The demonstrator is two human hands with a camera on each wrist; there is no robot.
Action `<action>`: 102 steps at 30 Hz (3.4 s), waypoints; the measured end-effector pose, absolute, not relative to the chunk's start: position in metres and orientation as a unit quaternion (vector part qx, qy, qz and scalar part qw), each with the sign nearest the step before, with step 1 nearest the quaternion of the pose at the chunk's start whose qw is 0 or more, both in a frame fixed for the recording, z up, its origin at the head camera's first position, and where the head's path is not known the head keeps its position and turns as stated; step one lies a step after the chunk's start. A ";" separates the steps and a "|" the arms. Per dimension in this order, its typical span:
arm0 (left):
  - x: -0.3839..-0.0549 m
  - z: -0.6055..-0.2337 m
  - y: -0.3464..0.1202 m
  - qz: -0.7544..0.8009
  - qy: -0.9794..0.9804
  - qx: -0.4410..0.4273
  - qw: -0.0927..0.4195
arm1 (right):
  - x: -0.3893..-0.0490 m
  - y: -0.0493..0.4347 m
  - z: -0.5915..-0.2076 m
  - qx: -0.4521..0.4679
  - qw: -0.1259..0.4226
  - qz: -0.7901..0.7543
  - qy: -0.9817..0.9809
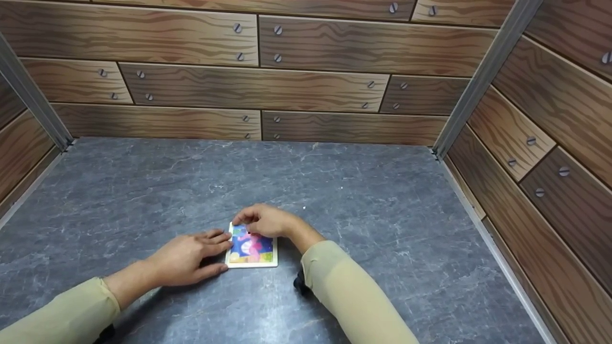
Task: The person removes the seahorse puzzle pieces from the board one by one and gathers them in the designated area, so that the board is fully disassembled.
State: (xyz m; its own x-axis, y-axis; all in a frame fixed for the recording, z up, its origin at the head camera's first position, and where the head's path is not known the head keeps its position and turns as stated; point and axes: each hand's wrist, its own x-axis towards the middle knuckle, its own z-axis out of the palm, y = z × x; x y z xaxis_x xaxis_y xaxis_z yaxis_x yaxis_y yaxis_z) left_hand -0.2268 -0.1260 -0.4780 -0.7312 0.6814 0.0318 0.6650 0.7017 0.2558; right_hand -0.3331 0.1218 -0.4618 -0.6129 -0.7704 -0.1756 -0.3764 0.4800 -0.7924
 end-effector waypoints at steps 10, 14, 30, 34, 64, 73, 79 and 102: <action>-0.228 -0.478 -0.126 0.124 0.922 0.366 0.030 | -0.332 0.120 -0.461 -0.324 0.260 -0.377 0.828; -0.228 -0.479 -0.126 0.125 0.920 0.370 0.022 | -0.331 0.119 -0.461 -0.324 0.254 -0.374 0.831; -0.229 -0.478 -0.125 0.120 0.922 0.369 0.018 | -0.331 0.120 -0.461 -0.328 0.237 -0.376 0.833; -0.228 -0.480 -0.126 0.118 0.921 0.370 0.020 | -0.331 0.121 -0.463 -0.336 0.242 -0.385 0.824; -0.228 -0.481 -0.127 0.123 0.920 0.372 0.018 | -0.331 0.123 -0.467 -0.319 0.260 -0.425 0.806; -0.227 -0.481 -0.126 0.123 0.920 0.371 0.022 | -0.329 0.123 -0.471 -0.317 0.234 -0.415 0.820; -0.226 -0.481 -0.126 0.121 0.920 0.372 0.013 | -0.327 0.124 -0.469 -0.330 0.222 -0.410 0.821; -0.227 -0.481 -0.126 0.119 0.922 0.368 0.018 | -0.325 0.127 -0.469 -0.328 0.162 -0.464 0.807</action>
